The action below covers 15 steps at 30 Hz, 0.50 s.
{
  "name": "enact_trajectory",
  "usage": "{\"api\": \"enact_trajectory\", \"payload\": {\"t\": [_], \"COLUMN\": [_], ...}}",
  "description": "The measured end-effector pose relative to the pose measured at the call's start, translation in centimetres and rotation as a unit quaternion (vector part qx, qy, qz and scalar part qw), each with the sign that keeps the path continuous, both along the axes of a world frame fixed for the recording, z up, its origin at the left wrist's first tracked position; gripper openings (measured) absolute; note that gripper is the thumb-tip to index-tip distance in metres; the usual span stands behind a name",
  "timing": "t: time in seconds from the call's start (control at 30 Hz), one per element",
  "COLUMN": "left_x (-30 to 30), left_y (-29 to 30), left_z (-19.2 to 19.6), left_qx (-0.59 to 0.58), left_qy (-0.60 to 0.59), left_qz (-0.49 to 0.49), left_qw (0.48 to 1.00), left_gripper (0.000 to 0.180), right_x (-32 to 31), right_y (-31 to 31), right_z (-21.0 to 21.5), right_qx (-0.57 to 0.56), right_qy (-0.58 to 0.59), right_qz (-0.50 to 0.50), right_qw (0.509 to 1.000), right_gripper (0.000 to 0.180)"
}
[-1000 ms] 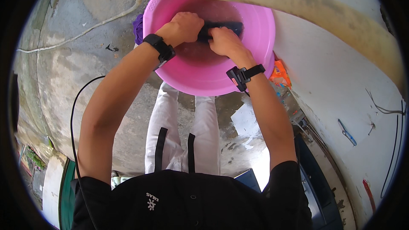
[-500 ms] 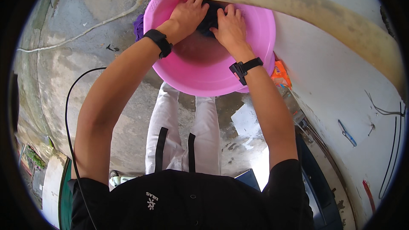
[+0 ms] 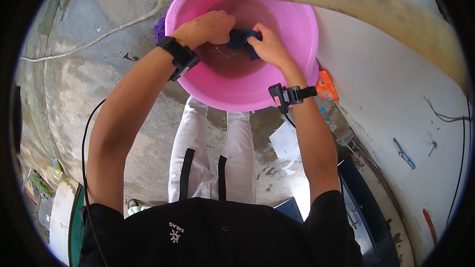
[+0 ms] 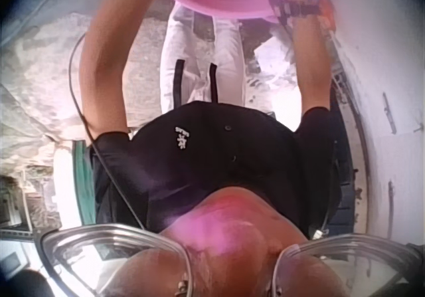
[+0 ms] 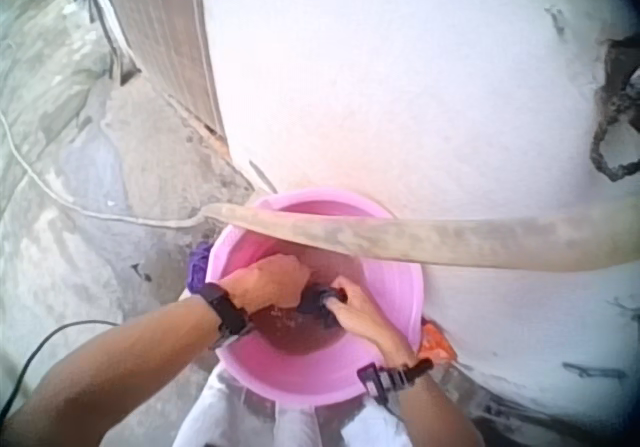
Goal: The person washes a cloth in a basin, wipes the surfaces of a white metal shelving unit by hand, and organizes papers and a yellow roll on the shelves.
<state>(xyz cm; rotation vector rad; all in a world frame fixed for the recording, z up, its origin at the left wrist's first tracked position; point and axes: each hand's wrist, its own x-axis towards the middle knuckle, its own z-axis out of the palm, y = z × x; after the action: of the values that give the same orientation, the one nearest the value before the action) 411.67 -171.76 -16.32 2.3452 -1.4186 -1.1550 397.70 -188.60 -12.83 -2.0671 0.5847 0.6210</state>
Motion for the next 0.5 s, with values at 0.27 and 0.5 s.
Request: {"api": "enact_trajectory", "payload": {"t": [0.27,0.5], "left_x": [-4.4,-7.4], "left_y": [0.4,1.3], "left_z": [3.1,3.9], "left_qx": [-0.280,-0.363], "left_qy": [0.203,0.055], "left_qz": [0.275,0.342], "left_qw": [0.897,0.865], "left_gripper": [0.049,0.062], "right_x": [-1.6,-1.2], "right_y": [0.9,1.4], "right_z": [2.4,3.6], "right_qx": [0.394,0.464], "right_qy": [-0.144,-0.158], "right_qz": [-0.420,-0.522], "right_qw": [0.804,0.698], "right_gripper": [0.016,0.032]}}
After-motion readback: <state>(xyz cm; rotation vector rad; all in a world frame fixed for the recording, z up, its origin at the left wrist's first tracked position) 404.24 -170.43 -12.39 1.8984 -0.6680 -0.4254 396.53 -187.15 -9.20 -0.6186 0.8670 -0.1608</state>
